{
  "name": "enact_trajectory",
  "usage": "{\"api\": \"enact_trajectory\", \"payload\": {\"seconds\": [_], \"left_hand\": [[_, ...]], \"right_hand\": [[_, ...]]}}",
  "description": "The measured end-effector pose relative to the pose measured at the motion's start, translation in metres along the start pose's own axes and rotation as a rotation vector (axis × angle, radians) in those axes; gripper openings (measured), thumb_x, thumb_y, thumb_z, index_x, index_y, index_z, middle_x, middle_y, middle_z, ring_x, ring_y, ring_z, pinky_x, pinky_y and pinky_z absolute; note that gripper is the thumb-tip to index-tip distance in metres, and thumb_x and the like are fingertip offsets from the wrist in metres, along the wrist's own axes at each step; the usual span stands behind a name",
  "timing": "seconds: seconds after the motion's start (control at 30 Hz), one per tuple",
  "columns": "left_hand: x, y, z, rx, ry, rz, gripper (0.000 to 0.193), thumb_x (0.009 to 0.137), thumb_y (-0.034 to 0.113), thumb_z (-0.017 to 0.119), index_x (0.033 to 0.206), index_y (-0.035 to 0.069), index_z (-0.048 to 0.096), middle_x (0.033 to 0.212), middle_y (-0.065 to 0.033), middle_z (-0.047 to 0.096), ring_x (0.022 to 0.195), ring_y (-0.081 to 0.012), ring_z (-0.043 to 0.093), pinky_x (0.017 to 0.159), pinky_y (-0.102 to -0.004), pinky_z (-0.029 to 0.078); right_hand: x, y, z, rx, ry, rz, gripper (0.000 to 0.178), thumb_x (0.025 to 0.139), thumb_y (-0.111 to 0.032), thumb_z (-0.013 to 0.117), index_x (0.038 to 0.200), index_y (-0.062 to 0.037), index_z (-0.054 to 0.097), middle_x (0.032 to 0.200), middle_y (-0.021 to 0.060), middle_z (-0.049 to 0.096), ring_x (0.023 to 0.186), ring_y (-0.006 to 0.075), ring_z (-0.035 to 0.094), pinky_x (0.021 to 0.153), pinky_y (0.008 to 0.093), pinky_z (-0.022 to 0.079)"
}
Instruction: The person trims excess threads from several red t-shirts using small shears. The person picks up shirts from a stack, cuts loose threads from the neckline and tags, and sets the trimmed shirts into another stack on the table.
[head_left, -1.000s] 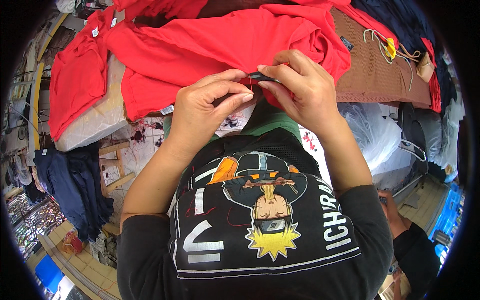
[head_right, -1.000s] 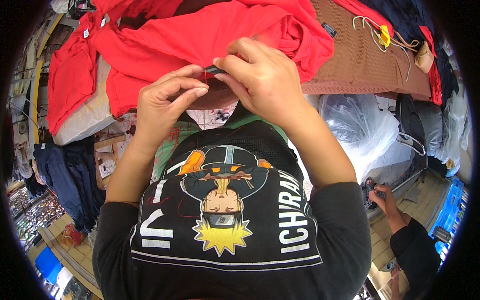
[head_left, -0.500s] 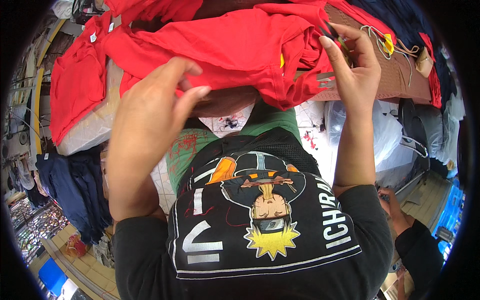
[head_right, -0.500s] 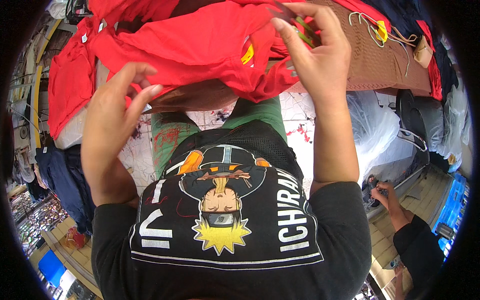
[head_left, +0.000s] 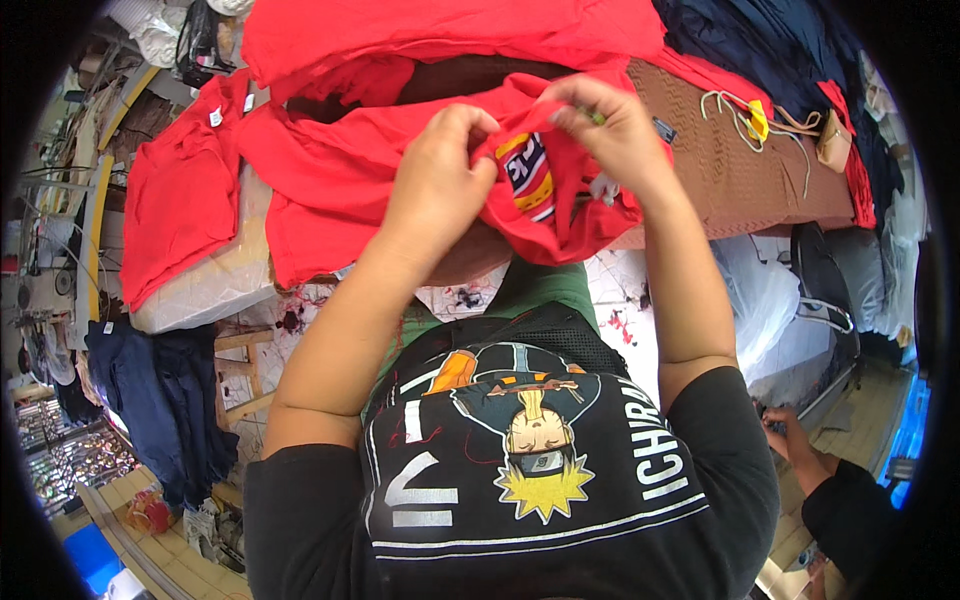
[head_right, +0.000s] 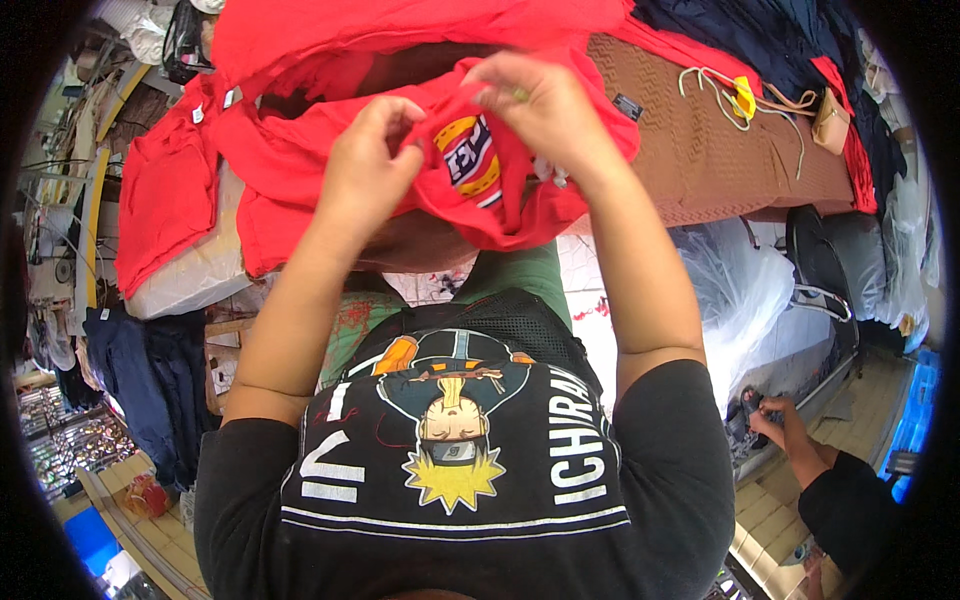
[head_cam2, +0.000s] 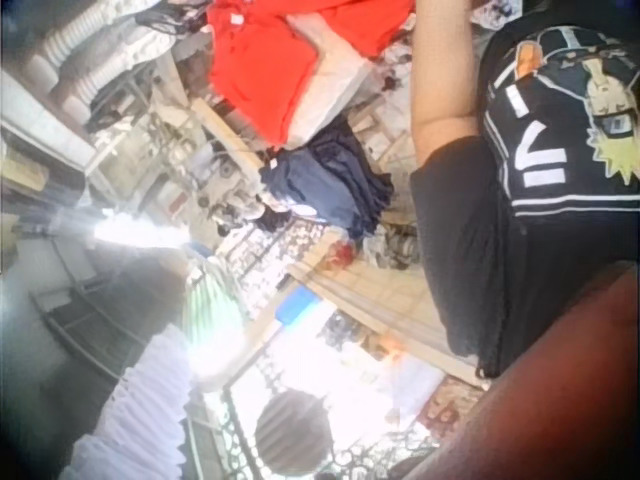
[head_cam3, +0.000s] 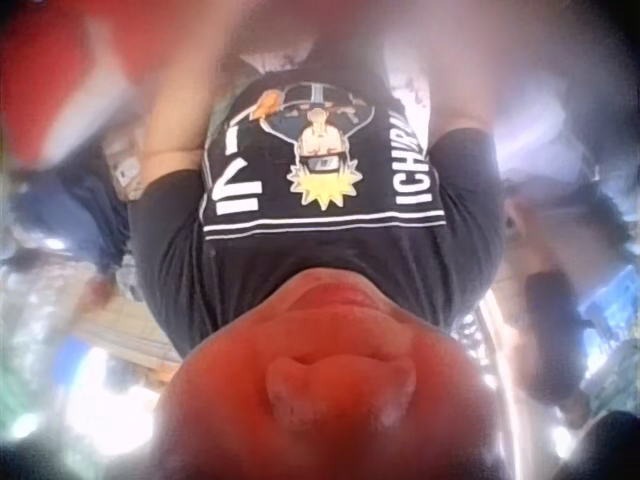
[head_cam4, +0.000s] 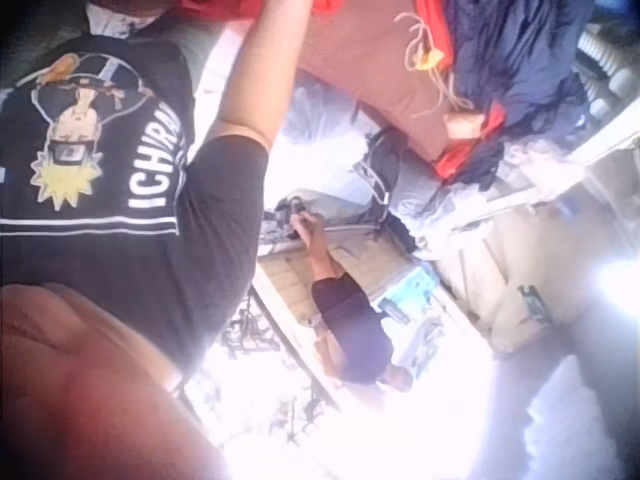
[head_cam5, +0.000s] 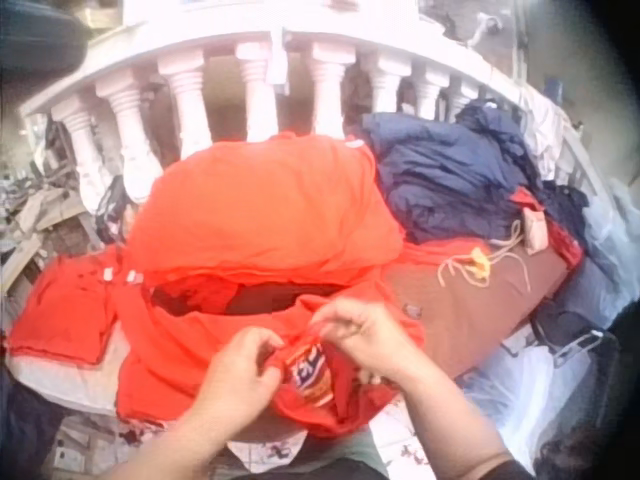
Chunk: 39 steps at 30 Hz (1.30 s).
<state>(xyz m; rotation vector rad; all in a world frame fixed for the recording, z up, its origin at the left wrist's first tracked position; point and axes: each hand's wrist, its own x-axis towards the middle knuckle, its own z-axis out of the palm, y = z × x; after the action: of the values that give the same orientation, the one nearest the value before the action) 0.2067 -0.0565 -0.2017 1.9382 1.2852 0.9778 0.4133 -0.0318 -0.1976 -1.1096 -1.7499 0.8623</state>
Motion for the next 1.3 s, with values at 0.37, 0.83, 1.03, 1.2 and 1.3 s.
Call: {"api": "enact_trajectory", "payload": {"seconds": [0.37, 0.83, 1.03, 1.2, 1.3], "left_hand": [[-0.001, -0.010, -0.047, -1.055, -0.334, -0.344, 0.043, 0.091, 0.005, 0.054, 0.133, -0.003, 0.047, 0.122, -0.0102, 0.061, 0.107, -0.0123, 0.060, 0.094, -0.0275, 0.047], [-0.021, -0.001, 0.004, 0.120, 0.134, 0.373, 0.033, 0.075, 0.021, 0.079, 0.096, 0.002, 0.061, 0.090, -0.0062, 0.059, 0.070, -0.0154, 0.054, 0.063, -0.0287, 0.047], [0.018, 0.027, 0.030, 0.192, 0.428, 0.315, 0.045, 0.072, 0.022, 0.080, 0.102, 0.001, 0.054, 0.089, -0.0110, 0.057, 0.080, -0.0262, 0.058, 0.073, -0.0344, 0.049], [0.041, 0.004, 0.017, -0.547, 0.003, -0.021, 0.027, 0.085, 0.004, 0.064, 0.109, -0.005, 0.057, 0.101, -0.0111, 0.067, 0.088, -0.0163, 0.065, 0.079, -0.0271, 0.053], [0.025, 0.017, -0.010, -0.870, -0.169, -0.214, 0.038, 0.089, 0.004, 0.062, 0.125, -0.002, 0.054, 0.109, -0.0078, 0.064, 0.098, -0.0119, 0.062, 0.089, -0.0252, 0.049]], "right_hand": [[0.043, -0.003, 0.007, 0.014, 0.154, 0.070, 0.031, 0.081, -0.033, 0.076, 0.083, -0.0035, 0.069, 0.069, -0.0050, 0.059, 0.066, 0.0047, 0.052, 0.061, 0.0225, 0.042], [0.051, 0.036, 0.000, 0.156, 0.382, 0.194, 0.022, 0.084, -0.032, 0.074, 0.078, -0.0118, 0.068, 0.062, -0.0143, 0.044, 0.055, -0.0015, 0.032, 0.049, 0.0193, 0.024], [0.042, 0.022, 0.003, 0.017, 0.328, 0.054, 0.034, 0.082, -0.037, 0.074, 0.080, -0.0038, 0.068, 0.057, -0.0063, 0.049, 0.055, 0.0042, 0.040, 0.050, 0.0249, 0.035], [0.035, -0.002, -0.006, -0.104, 0.300, 0.101, 0.038, 0.079, -0.038, 0.075, 0.086, -0.0010, 0.068, 0.062, 0.0029, 0.057, 0.061, 0.0112, 0.054, 0.059, 0.0289, 0.045], [0.030, 0.009, -0.016, -0.404, 0.355, -0.003, 0.041, 0.078, -0.038, 0.075, 0.096, -0.0021, 0.067, 0.079, 0.0090, 0.065, 0.080, 0.0216, 0.067, 0.072, 0.0333, 0.051]]}}
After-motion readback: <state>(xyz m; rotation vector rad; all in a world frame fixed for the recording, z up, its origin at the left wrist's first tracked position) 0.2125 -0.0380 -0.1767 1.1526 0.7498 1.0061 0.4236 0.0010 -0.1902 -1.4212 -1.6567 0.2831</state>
